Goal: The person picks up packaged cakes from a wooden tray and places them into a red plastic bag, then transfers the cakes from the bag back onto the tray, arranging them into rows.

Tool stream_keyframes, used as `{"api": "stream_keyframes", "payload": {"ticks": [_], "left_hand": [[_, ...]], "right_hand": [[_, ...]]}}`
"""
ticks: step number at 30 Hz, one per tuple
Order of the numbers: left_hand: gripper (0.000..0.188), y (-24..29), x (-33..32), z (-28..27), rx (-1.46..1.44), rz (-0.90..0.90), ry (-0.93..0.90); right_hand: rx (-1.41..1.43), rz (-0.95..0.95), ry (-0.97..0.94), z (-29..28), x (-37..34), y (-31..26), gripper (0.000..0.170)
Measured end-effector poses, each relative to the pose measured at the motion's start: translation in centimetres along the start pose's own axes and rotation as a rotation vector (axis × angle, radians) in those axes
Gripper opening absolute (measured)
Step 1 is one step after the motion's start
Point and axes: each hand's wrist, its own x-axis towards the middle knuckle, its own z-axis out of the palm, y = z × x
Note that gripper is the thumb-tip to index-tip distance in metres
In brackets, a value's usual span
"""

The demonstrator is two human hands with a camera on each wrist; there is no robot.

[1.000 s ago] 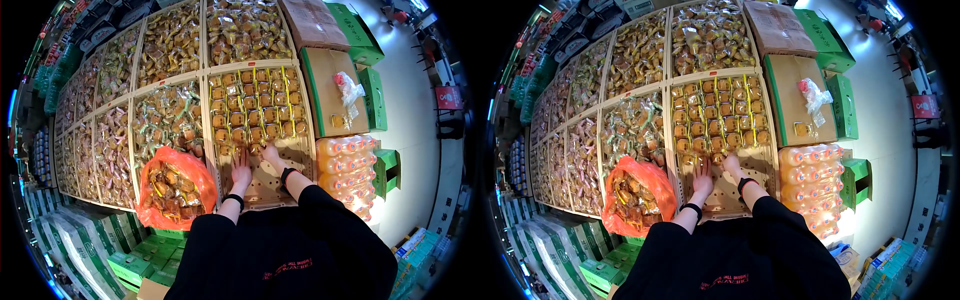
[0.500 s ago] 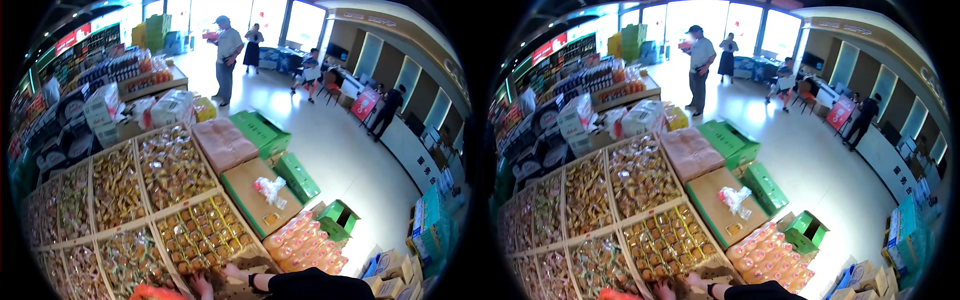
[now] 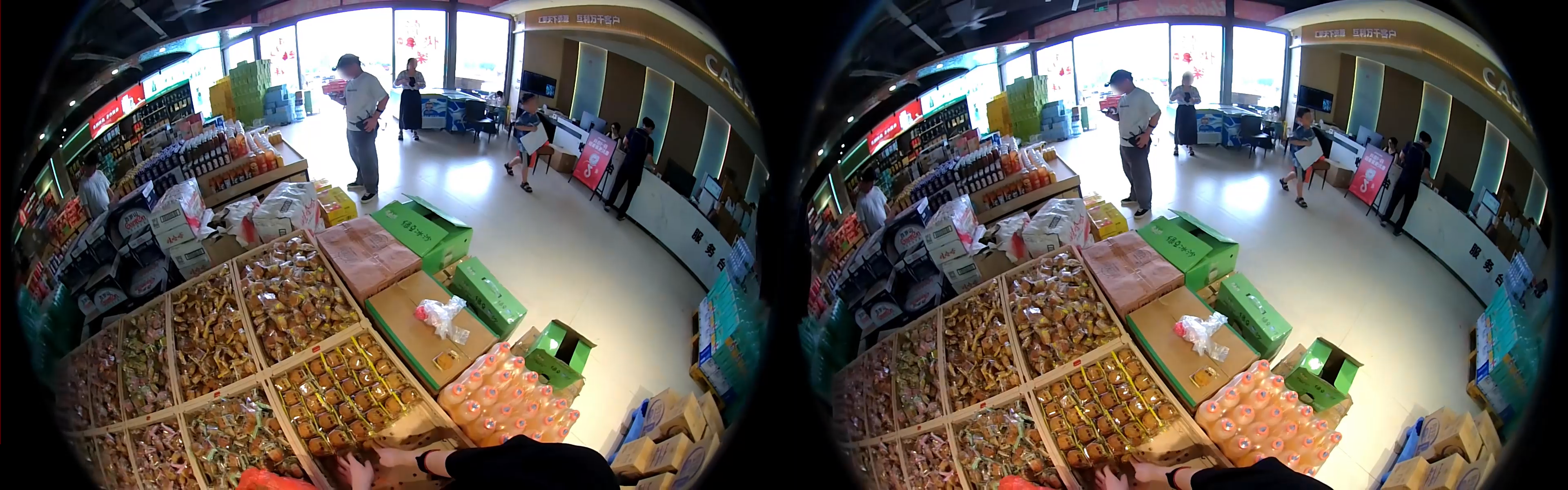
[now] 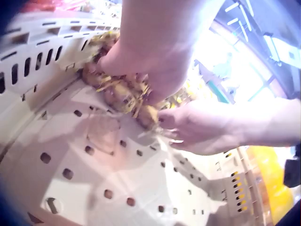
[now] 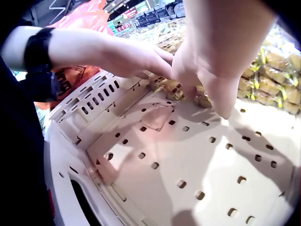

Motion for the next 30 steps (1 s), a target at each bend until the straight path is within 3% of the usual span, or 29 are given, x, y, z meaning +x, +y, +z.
{"api": "stream_keyframes", "payload": {"ticks": [1,2,3,4,6,7,8,9,10,12,14,16,17,18,21,24,26,28,30], "left_hand": [[0.053,0.6,-0.6,-1.3,0.008,-0.004,0.004],[0.050,1.1,-1.4,-2.7,-0.121,0.212,0.046],[0.047,2.1,-2.4,-4.5,-0.251,0.424,0.092],[0.039,4.8,-4.7,-8.3,-0.248,0.472,0.172],[0.032,7.3,-8.2,-14.5,-0.113,0.529,0.306],[0.029,8.0,-9.8,-17.2,-0.175,0.523,0.365],[0.027,8.0,-10.9,-19.1,-0.236,0.521,0.421],[0.024,6.9,-11.5,-20.0,-0.235,0.497,0.493],[0.022,5.4,-11.9,-20.6,-0.233,0.475,0.564],[0.022,2.6,-13.0,-21.4,-0.070,0.277,0.705],[0.025,0.6,-14.5,-21.7,0.006,-0.001,0.730],[0.028,-6.5,-14.7,-18.1,0.038,-0.038,0.713],[0.035,-3.7,-16.0,-20.4,-0.131,-0.251,0.417],[0.035,-4.6,-16.2,-19.5,-0.135,-0.255,0.426],[0.052,-12.8,-15.4,-12.5,0.503,0.009,0.497],[0.054,-10.3,-15.6,-12.6,0.541,-0.137,0.446],[0.052,-9.4,-15.6,-12.9,0.502,-0.137,0.475],[0.046,-8.8,-15.7,-13.0,0.200,-0.036,0.409],[0.045,-8.5,-15.6,-13.2,0.196,-0.018,0.378]], "right_hand": [[0.590,0.175,0.153,0.5,-0.7,0.0,0.049],[1.181,0.343,0.296,1.2,-1.0,0.4,0.047],[1.197,0.430,0.168,1.3,-1.1,0.9,0.052],[1.203,0.515,0.036,0.7,-1.4,1.5,0.057],[0.921,0.602,0.120,-6.9,-5.3,-0.8,0.054],[0.917,0.591,0.112,-7.7,-6.0,-1.2,0.054],[1.004,0.558,0.270,-7.8,-6.6,-1.6,0.053],[1.090,0.524,0.433,-8.0,-7.2,-1.9,0.052],[1.093,0.521,0.433,-8.2,-7.9,-2.1,0.052],[1.307,0.340,0.700,-8.6,-9.2,-2.3,0.055],[1.396,0.373,0.714,-9.4,-10.1,-2.0,0.056],[1.458,0.336,0.873,-10.9,-11.4,-1.3,0.055],[1.565,0.343,0.925,-12.4,-12.5,-2.0,0.055],[1.559,0.335,0.921,-13.8,-13.6,-2.3,0.055],[1.598,0.353,0.864,-15.1,-14.7,-2.4,0.054],[1.568,0.225,0.885,-13.6,-14.0,-2.1,0.053],[1.576,0.310,0.820,-14.6,-14.6,-3.2,0.051],[1.601,0.295,0.792,-15.7,-15.3,-4.2,0.051],[1.635,0.290,0.765,-16.1,-15.7,-4.4,0.051]]}}
